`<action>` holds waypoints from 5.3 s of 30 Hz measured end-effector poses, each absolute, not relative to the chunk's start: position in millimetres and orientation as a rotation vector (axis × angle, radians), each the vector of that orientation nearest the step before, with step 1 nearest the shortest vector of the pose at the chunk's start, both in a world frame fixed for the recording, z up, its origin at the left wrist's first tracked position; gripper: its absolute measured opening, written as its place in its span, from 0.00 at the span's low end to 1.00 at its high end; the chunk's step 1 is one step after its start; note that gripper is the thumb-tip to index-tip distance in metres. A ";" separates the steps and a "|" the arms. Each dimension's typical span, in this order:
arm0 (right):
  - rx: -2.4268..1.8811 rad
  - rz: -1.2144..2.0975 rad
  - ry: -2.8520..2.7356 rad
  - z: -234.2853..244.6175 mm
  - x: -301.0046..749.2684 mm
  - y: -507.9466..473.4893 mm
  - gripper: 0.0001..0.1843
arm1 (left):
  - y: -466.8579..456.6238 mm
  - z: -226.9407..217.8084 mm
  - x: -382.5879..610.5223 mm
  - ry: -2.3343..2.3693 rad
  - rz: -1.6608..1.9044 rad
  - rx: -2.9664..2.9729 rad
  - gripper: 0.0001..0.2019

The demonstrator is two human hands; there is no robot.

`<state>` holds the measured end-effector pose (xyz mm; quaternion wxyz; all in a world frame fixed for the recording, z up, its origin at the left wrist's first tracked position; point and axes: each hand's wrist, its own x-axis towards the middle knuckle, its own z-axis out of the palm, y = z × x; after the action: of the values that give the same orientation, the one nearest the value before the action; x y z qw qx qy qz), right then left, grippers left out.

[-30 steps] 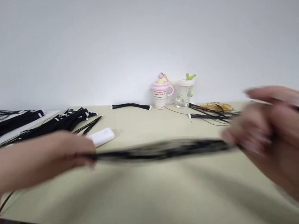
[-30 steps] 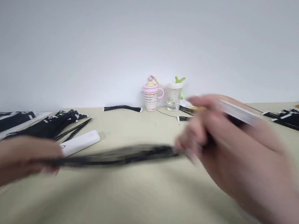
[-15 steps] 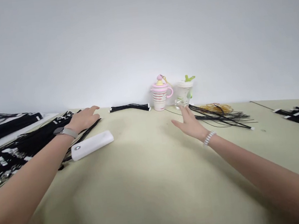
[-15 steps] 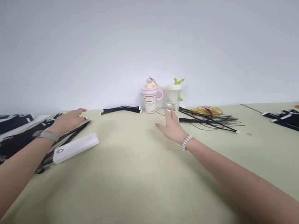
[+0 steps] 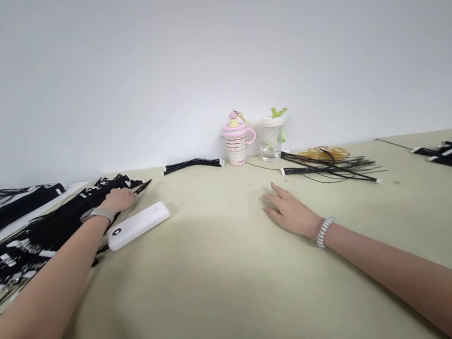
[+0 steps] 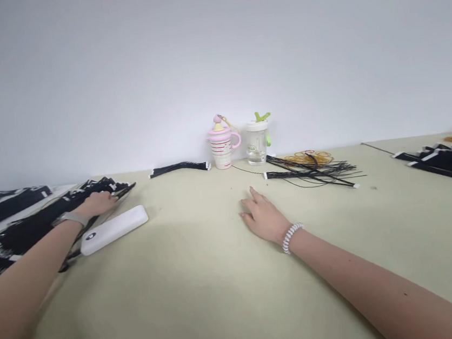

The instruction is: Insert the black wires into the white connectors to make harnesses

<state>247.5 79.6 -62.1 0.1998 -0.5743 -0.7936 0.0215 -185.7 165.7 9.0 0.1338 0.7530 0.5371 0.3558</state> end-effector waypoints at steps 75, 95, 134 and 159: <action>-1.340 0.252 -2.388 0.7 215.3 -8.3 0.10 | 26.8 -11.6 11.1 0.838 0.509 1.576 0.15; -1.630 0.610 -1.042 39.4 334.8 26.4 0.06 | 61.7 -11.4 -6.0 1.024 0.702 1.483 0.15; -0.903 1.484 -1.207 29.4 327.9 22.0 0.13 | 62.2 6.5 -2.2 1.193 0.707 1.523 0.14; -0.833 1.360 -1.605 28.6 257.8 -14.4 0.26 | 122.5 -20.4 -20.3 1.341 1.085 0.792 0.05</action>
<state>257.8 -14.4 28.6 0.4253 -0.3331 -0.6420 0.5440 -20.3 122.5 -20.4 0.5826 0.3391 0.5742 0.4647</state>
